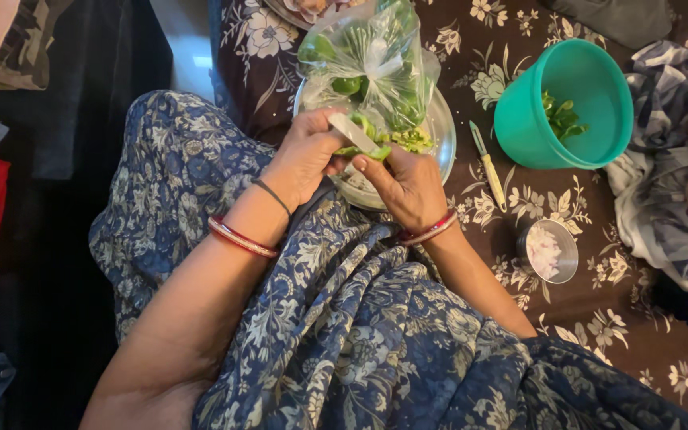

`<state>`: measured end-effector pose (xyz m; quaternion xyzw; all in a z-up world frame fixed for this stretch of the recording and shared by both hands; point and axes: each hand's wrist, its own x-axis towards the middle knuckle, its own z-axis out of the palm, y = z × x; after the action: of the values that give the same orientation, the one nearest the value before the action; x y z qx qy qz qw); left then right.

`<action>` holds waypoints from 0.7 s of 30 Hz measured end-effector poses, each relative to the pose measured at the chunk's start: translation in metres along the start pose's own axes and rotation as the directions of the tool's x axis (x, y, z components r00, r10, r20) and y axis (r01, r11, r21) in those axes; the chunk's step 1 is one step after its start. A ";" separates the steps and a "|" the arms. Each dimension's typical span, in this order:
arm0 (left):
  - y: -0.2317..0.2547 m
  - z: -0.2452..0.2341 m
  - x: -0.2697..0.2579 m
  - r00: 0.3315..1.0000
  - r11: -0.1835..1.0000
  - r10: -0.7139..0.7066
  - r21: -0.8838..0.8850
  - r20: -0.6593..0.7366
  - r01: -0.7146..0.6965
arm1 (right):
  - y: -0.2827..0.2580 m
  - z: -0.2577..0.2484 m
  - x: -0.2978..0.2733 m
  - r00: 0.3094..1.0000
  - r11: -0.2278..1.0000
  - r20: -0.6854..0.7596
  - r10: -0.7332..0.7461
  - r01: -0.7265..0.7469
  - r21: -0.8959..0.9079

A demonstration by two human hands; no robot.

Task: The person slices green peppers into small pieces with a knife and places them into a blue bowl while sitting on a bed.

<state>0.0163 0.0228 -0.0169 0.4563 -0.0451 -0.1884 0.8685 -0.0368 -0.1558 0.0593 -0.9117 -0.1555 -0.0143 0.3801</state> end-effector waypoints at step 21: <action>0.015 -0.008 -0.004 0.996 0.998 0.070 -0.002 -0.063 -0.070 | 0.030 -0.017 -0.005 0.941 0.976 -0.272 0.201 -0.216 -0.027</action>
<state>0.0184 0.0381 -0.0092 0.4585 -0.0334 -0.1436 0.8764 -0.0314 -0.1896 0.0499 -0.9230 -0.0049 -0.1011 0.3711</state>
